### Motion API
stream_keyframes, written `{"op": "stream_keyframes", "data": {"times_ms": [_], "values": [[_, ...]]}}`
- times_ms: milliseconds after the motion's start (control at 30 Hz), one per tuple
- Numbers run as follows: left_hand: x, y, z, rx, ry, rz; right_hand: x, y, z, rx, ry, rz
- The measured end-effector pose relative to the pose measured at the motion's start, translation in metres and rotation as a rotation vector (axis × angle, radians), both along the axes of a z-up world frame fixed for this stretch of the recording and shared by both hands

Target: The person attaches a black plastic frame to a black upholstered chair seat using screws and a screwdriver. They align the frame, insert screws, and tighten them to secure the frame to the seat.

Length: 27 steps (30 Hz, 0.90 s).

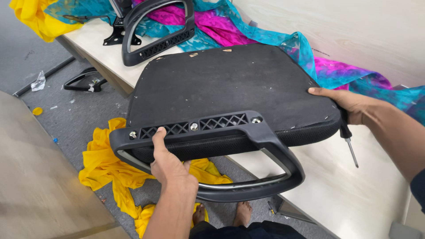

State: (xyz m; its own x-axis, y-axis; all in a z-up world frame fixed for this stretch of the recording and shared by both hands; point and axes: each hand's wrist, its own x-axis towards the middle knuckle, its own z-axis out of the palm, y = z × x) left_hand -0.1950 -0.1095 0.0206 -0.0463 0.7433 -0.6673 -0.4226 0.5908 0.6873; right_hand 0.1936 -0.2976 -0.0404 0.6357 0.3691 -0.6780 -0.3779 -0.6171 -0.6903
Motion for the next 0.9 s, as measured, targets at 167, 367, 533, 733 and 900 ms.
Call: {"op": "stream_keyframes", "data": {"times_ms": [167, 367, 533, 733, 900], "values": [[-0.022, 0.024, 0.001, 0.019, 0.009, -0.093, -0.053, -0.029, -0.007, 0.012, -0.004, -0.052], [-0.041, 0.037, 0.011, 0.044, -0.044, -0.165, -0.101, -0.058, -0.014, -0.02, -0.042, -0.112], [-0.054, 0.031, 0.016, 0.129, -0.101, -0.278, -0.142, -0.1, -0.028, -0.043, -0.041, -0.201], [-0.059, 0.022, -0.002, 0.081, -0.126, -0.417, -0.17, -0.148, -0.039, -0.041, -0.035, -0.316], [-0.042, 0.02, -0.034, 0.071, -0.076, -0.488, -0.179, -0.162, -0.051, -0.037, 0.024, -0.343]]}}
